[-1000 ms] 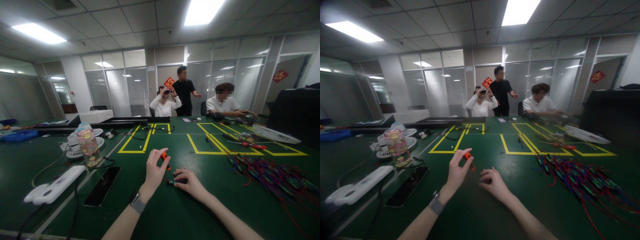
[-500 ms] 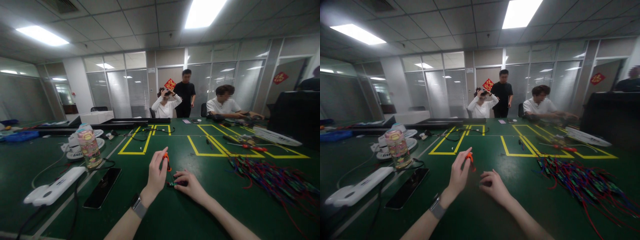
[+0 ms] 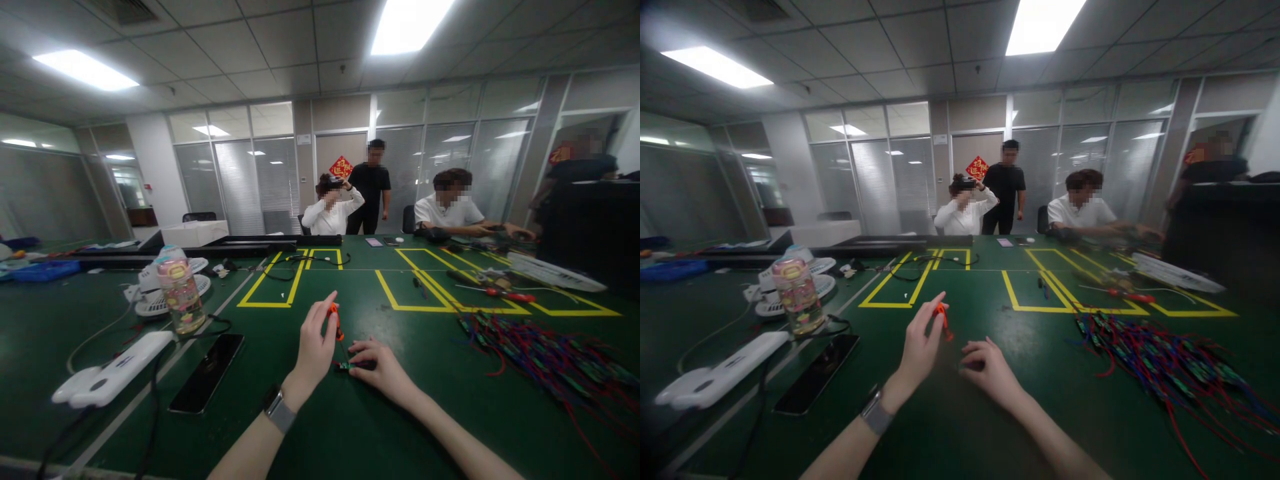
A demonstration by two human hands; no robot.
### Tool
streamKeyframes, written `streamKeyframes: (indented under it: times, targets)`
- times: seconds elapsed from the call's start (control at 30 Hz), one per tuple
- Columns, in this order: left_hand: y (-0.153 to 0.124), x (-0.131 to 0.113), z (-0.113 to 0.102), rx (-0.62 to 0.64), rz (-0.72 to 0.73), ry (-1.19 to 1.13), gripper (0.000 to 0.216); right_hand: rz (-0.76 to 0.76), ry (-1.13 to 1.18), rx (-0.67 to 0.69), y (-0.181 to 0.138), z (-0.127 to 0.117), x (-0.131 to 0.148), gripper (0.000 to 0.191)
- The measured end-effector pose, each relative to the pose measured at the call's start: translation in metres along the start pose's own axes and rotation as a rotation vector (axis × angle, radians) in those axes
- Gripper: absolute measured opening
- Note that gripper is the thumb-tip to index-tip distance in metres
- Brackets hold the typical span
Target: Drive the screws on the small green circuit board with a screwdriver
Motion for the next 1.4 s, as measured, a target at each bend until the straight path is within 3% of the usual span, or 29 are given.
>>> streamKeyframes:
  times: [0.23, 0.43, 0.67, 0.9, 1.4]
  targets:
    - [0.0015, 0.0013, -0.0082, -0.074, -0.003, 0.042, 0.022, 0.003, -0.011, -0.002, -0.0005, 0.0000, 0.0000, 0.013]
    - [-0.0002, -0.0002, -0.0043, -0.035, 0.005, -0.011, 0.033, -0.004, -0.019, 0.000, -0.0018, -0.0014, 0.0040, 0.013]
    - [0.0006, -0.0015, -0.0087, -0.080, 0.015, 0.032, 0.021, -0.005, -0.026, -0.002, -0.0016, -0.0011, 0.0027, 0.014]
    - [-0.0020, 0.0013, -0.0009, -0.017, -0.010, 0.004, 0.034, -0.016, -0.041, 0.008, -0.0010, -0.0004, 0.0033, 0.014]
    - [-0.0006, -0.0028, -0.0031, -0.042, 0.038, -0.002, 0.030, -0.019, -0.031, 0.000, -0.0006, -0.0013, 0.0032, 0.013]
Point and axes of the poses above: each hand's wrist, its own y-axis towards the middle knuckle, its own z-axis out of the palm, x = y × z, the point moved 10 cm from there along y, towards the middle knuckle, and after that the axes turned 2 degrees about y, right-handed, at the moved point
